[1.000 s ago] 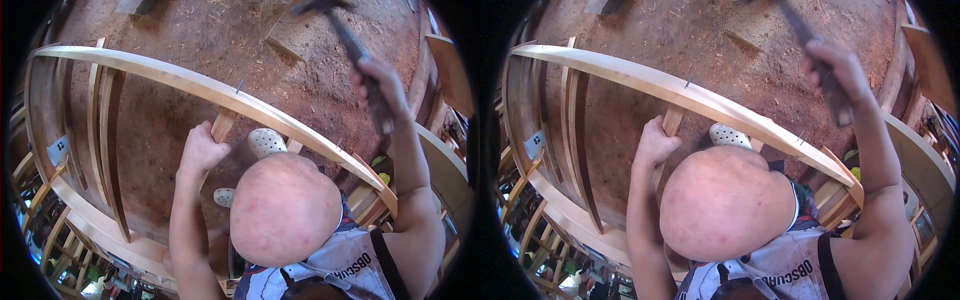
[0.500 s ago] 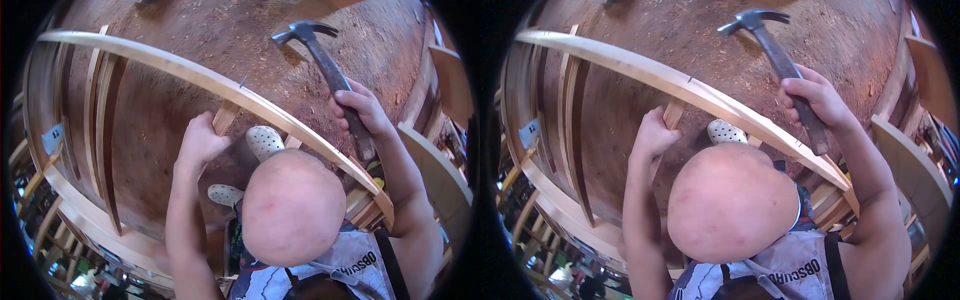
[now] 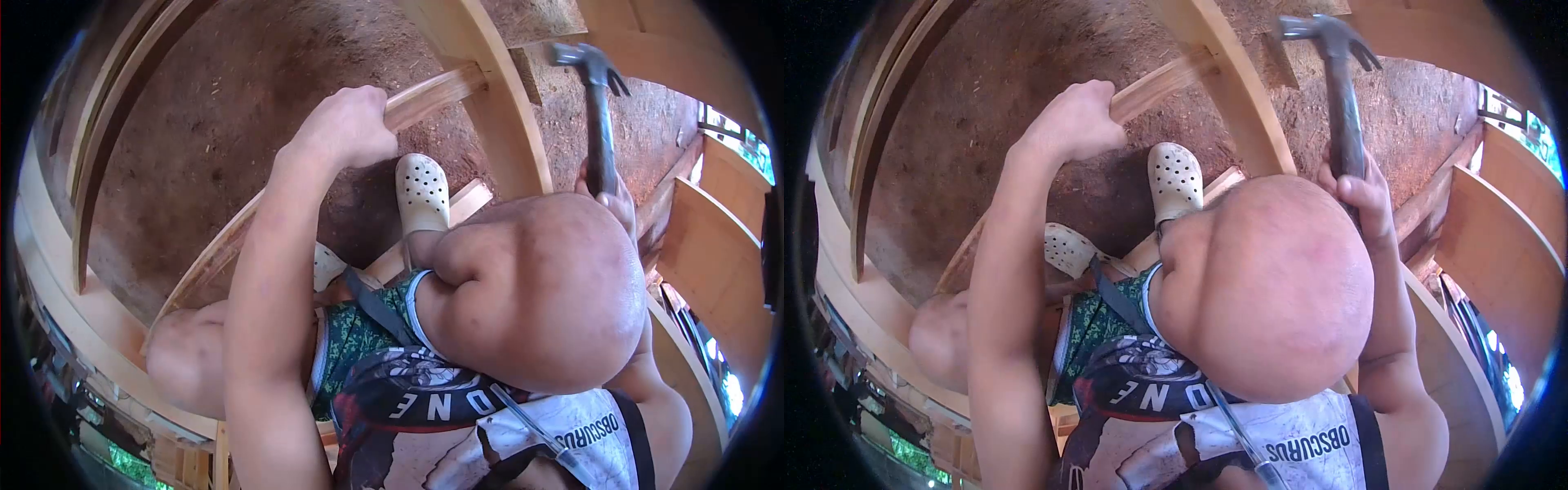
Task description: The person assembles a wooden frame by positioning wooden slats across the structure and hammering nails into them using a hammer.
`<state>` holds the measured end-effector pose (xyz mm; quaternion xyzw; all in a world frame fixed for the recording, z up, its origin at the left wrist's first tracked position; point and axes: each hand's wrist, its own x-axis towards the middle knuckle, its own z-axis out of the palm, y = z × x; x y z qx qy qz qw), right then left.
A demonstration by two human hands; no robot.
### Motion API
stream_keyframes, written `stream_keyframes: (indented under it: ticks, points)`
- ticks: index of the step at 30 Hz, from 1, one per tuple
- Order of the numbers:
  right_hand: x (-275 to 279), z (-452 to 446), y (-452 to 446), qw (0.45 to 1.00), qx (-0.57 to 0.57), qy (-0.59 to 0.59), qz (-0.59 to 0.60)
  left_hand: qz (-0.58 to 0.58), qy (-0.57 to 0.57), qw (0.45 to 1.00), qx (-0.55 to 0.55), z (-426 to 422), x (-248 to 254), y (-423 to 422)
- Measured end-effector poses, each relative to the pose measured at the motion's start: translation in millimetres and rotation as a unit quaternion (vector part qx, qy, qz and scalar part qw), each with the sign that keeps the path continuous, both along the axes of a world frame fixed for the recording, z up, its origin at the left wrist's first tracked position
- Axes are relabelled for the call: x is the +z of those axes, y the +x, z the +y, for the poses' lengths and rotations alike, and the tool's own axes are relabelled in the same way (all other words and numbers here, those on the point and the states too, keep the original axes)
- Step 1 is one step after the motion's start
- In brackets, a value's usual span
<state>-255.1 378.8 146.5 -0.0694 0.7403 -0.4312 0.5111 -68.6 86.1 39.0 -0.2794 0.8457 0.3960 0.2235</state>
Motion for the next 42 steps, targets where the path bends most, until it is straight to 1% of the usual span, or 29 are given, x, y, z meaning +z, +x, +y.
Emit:
stream_keyframes:
  ticks: [3,6,7,9,10,12,14,18,19,21,22,24,25,26,27,28,30,32,33,34,36,37,38,40,41,42]
  points:
    - [7,3,9,0.993,0.054,0.050,0.095,0.007,0.015,1.000,-0.003,0,-1,2]
    - [6,0,6,0.986,0.071,0.076,0.129,0.045,0.010,0.999,0.002,3,-8,5]
    - [7,-2,15,0.988,0.069,0.068,0.118,0.053,0.012,0.999,-0.001,3,-7,6]
    - [5,-3,36,0.994,0.023,0.060,0.093,0.040,0.022,0.999,0.019,4,-7,5]
    - [4,-1,35,0.995,0.046,0.054,0.074,0.044,0.023,0.999,0.019,3,-8,4]
    - [1,8,42,0.995,0.040,0.064,0.065,0.022,0.033,0.999,0.004,3,-11,2]
    - [6,14,48,0.995,0.032,0.078,0.054,0.030,0.039,0.999,0.005,3,-7,4]
    - [18,18,53,0.994,0.071,0.076,0.029,0.032,0.050,0.998,0.016,4,-8,4]
    - [24,12,56,0.995,0.068,0.073,0.027,0.035,0.051,0.998,0.016,5,-10,4]
    - [36,3,57,0.995,0.072,0.072,-0.022,0.049,0.039,0.998,0.023,6,-14,4]
    - [40,-1,59,0.995,0.070,0.071,-0.021,0.051,0.038,0.998,0.021,5,-15,3]
    - [42,-12,66,0.987,0.103,0.115,-0.042,0.029,0.052,0.998,-0.001,3,-16,1]
    - [38,-10,70,0.980,0.141,0.140,0.034,0.029,0.051,0.998,-0.001,2,-14,0]
    - [34,-8,72,0.980,0.141,0.140,0.034,0.036,0.053,0.998,-0.001,3,-13,1]
    - [29,-5,73,0.969,0.164,0.124,0.137,0.043,0.054,0.998,-0.001,4,-11,1]
    - [28,-7,75,0.947,0.185,0.110,0.238,0.042,0.055,0.998,-0.001,4,-10,2]
    - [37,-23,74,0.945,0.186,0.128,0.236,0.028,0.059,0.998,0.005,3,-8,1]
    - [40,-31,64,0.898,0.301,0.255,0.194,0.025,0.062,0.998,0.003,3,-11,0]
    - [37,-29,62,0.878,0.329,0.264,0.225,0.017,0.064,0.998,0.004,3,-13,0]
    - [38,-30,56,0.878,0.330,0.264,0.227,0.019,0.064,0.998,0.005,4,-13,-1]
    - [43,-37,40,0.800,0.449,0.273,0.288,0.015,0.058,0.998,0.008,4,-13,-1]
    - [54,-59,38,0.762,0.485,0.331,0.273,0.016,0.059,0.998,0.009,4,-12,0]
    - [58,-68,32,0.762,0.485,0.331,0.273,0.022,0.052,0.998,0.016,4,-11,1]
    - [59,-78,21,0.659,0.589,0.267,0.383,0.026,0.044,0.998,0.021,5,-11,2]
    - [58,-83,18,0.660,0.589,0.267,0.383,0.022,0.048,0.998,0.018,5,-11,1]
    - [57,-88,16,0.637,0.600,0.264,0.406,0.018,0.052,0.998,0.016,4,-11,1]
